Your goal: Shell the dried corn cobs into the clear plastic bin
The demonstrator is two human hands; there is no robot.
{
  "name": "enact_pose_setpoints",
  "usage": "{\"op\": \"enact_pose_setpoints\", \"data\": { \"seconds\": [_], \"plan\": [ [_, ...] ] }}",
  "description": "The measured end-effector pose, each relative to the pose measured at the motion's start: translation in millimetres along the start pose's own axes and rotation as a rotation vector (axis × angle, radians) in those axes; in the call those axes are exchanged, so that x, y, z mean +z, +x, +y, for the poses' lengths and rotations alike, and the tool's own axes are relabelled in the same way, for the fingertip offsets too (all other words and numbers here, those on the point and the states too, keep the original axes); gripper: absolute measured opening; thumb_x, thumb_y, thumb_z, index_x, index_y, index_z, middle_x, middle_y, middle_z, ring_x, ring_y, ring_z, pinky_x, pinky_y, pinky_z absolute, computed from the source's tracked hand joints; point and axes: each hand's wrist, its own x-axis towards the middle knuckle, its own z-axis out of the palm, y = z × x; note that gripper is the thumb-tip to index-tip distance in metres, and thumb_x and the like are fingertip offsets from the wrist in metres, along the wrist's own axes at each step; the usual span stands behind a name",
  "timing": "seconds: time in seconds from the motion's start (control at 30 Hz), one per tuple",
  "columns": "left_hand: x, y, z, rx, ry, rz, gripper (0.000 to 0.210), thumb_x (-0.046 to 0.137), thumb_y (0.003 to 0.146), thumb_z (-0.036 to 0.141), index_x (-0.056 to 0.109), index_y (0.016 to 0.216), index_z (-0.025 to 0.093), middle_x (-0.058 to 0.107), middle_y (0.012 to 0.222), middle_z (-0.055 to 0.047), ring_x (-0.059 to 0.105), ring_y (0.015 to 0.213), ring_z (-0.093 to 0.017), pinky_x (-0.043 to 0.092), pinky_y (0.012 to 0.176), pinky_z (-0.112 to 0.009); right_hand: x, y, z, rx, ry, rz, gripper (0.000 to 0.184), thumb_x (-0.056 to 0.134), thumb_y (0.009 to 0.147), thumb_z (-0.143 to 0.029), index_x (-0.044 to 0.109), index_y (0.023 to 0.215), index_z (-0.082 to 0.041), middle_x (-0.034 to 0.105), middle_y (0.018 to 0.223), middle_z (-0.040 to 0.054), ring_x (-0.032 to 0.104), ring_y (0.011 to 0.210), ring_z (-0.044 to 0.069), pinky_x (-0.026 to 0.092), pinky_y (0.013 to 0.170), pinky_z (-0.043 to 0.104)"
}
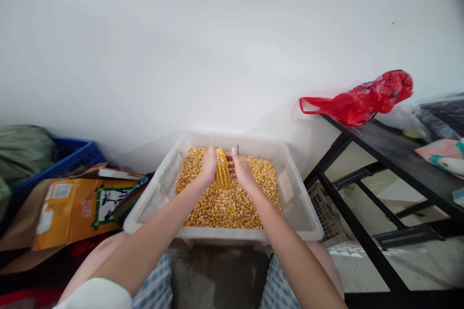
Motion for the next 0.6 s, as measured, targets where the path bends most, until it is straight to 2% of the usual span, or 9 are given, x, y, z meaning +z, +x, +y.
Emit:
{"op": "enact_pose_setpoints", "data": {
  "seconds": [0.1,0.2,0.3,0.43,0.6],
  "plan": [
    [-3.8,2.0,8.4,0.198,0.2,0.097,0.022,0.048,0.07,0.035,0.049,0.055,0.018,0.049,0.047,0.0,0.05,0.053,-0.015,0.038,0.053,-0.024,-4.5,-3.1,-5.2,0.03,-0.07,0.071,0.053,0.021,0.081,-0.059,0.054,0.08,-0.017,0.057,0.076,0.0061,0.053,0.075,0.017,0.039,0.068,0.027],
    [-5.7,1.5,12.6,0.332,0.416,0.163,0.022,0.047,0.07,0.033,0.048,0.053,0.018,0.048,0.049,0.001,0.047,0.057,-0.015,0.036,0.055,-0.023,-1.9,-4.8,-8.8,0.009,0.026,0.037,0.045,0.027,0.08,-0.058,0.049,0.077,-0.018,0.053,0.071,0.0026,0.05,0.067,0.014,0.038,0.062,0.025],
    [-5.3,1.2,11.7,0.359,0.553,0.14,0.026,0.042,0.073,0.036,0.049,0.056,0.017,0.047,0.051,0.002,0.046,0.061,-0.016,0.036,0.059,-0.024,4.4,-4.8,-9.8,-0.059,0.157,0.041,0.034,0.037,0.078,-0.051,0.044,0.076,-0.018,0.047,0.068,-0.0014,0.045,0.061,0.01,0.036,0.058,0.022],
    [-5.2,1.2,8.2,0.386,0.705,0.104,0.032,0.036,0.076,0.039,0.048,0.057,0.016,0.045,0.052,0.002,0.044,0.059,-0.015,0.034,0.056,-0.025,7.2,-4.2,-8.6,-0.129,0.172,0.048,0.025,0.046,0.074,-0.04,0.038,0.069,-0.017,0.041,0.063,-0.0041,0.041,0.057,0.007,0.034,0.057,0.02],
    [-6.1,-6.1,8.3,0.532,0.927,-0.002,0.035,0.032,0.08,0.039,0.042,0.054,0.017,0.041,0.05,0.003,0.04,0.052,-0.012,0.029,0.051,-0.023,4.3,-3.7,-5.3,-0.08,0.193,-0.035,0.016,0.044,0.072,-0.032,0.036,0.07,-0.018,0.038,0.06,-0.0049,0.038,0.05,0.006,0.033,0.049,0.019]
  ]
}}
